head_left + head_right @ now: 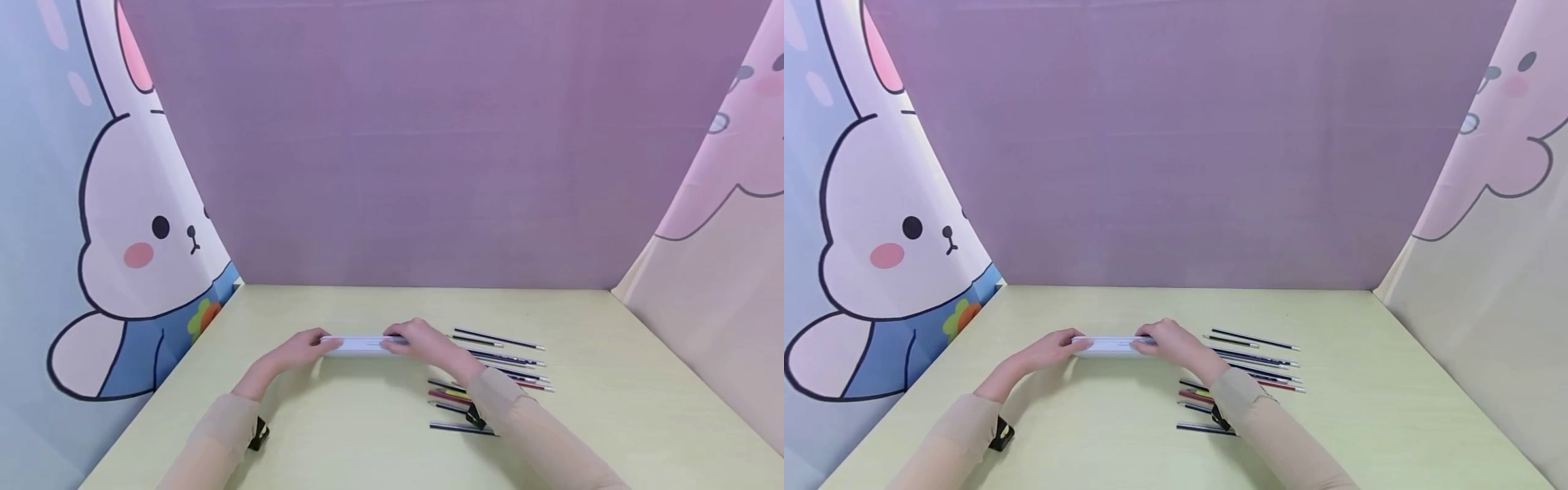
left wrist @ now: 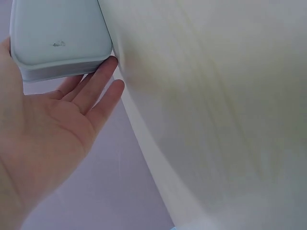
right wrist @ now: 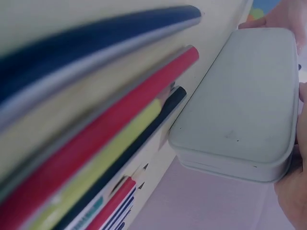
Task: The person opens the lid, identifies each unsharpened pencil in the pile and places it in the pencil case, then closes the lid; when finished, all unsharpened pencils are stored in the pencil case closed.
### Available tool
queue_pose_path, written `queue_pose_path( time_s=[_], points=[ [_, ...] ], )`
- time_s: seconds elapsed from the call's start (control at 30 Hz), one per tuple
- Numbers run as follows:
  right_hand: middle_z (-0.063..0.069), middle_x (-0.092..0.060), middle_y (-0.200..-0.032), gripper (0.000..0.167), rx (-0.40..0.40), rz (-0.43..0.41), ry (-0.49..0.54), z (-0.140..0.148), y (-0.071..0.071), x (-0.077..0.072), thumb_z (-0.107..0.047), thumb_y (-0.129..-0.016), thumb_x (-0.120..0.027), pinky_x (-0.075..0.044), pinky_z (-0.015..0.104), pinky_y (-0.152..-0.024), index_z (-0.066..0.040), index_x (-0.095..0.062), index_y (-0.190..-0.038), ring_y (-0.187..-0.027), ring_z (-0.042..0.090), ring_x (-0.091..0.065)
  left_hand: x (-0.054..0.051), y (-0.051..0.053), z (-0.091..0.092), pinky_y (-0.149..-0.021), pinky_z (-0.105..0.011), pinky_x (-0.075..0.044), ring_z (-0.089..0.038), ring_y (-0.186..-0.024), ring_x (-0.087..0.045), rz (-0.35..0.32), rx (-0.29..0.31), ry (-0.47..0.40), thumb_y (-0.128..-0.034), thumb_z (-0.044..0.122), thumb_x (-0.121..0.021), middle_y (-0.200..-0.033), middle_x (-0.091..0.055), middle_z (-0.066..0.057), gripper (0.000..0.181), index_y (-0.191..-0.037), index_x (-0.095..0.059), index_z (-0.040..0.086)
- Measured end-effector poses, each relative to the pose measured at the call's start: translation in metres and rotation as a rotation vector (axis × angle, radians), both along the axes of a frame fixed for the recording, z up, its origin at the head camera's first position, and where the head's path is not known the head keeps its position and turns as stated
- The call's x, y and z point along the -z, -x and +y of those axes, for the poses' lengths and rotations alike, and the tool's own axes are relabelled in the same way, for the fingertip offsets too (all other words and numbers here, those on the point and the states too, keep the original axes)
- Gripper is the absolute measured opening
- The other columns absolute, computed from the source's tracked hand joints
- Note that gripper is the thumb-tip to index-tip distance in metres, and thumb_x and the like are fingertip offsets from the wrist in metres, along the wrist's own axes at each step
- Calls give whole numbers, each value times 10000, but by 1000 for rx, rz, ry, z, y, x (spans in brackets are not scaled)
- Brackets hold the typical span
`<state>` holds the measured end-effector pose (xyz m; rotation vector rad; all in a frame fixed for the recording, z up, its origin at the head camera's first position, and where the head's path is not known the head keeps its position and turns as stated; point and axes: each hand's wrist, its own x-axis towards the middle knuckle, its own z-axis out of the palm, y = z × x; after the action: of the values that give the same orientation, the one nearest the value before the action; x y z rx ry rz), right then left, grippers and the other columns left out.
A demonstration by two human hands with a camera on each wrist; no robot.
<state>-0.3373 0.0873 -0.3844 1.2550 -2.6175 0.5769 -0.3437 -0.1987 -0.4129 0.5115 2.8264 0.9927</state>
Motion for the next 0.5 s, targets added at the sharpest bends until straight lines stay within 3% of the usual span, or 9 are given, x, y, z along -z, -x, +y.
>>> queue_pose_path(
  time_s=[0.17, 0.4, 0.5],
  points=[
    [63, -709, -945, 284, -16, 50, -52, -3, -1, -2, -246, -949, -559, -502, 165, -648, -16, -646, -1090, -715, 55, -622, -1, 0, 0, -740, -310, -452, -143, -829, -526, -13, 1, -8, -910, 495, -530, -949, -616, -38, 509, -1128, -598, 40],
    [59, -687, -788, 277, -72, 342, -157, -8, -4, -1, -189, -938, -564, -453, 135, -523, 40, -605, -1088, -541, 46, -552, -5, 1, 0, -742, -311, -456, -144, -825, -530, -11, 20, 11, -899, 503, -548, -949, -621, -37, 530, -1123, -605, 25],
    [62, -695, -809, 262, -68, 331, -153, -9, -4, -1, -188, -944, -556, -473, 142, -548, 28, -619, -1077, -573, 53, -579, -6, 2, 0, -719, -304, -451, -148, -806, -526, -20, 25, 7, -908, 493, -538, -930, -618, -41, 523, -1114, -604, 17]
  ],
)
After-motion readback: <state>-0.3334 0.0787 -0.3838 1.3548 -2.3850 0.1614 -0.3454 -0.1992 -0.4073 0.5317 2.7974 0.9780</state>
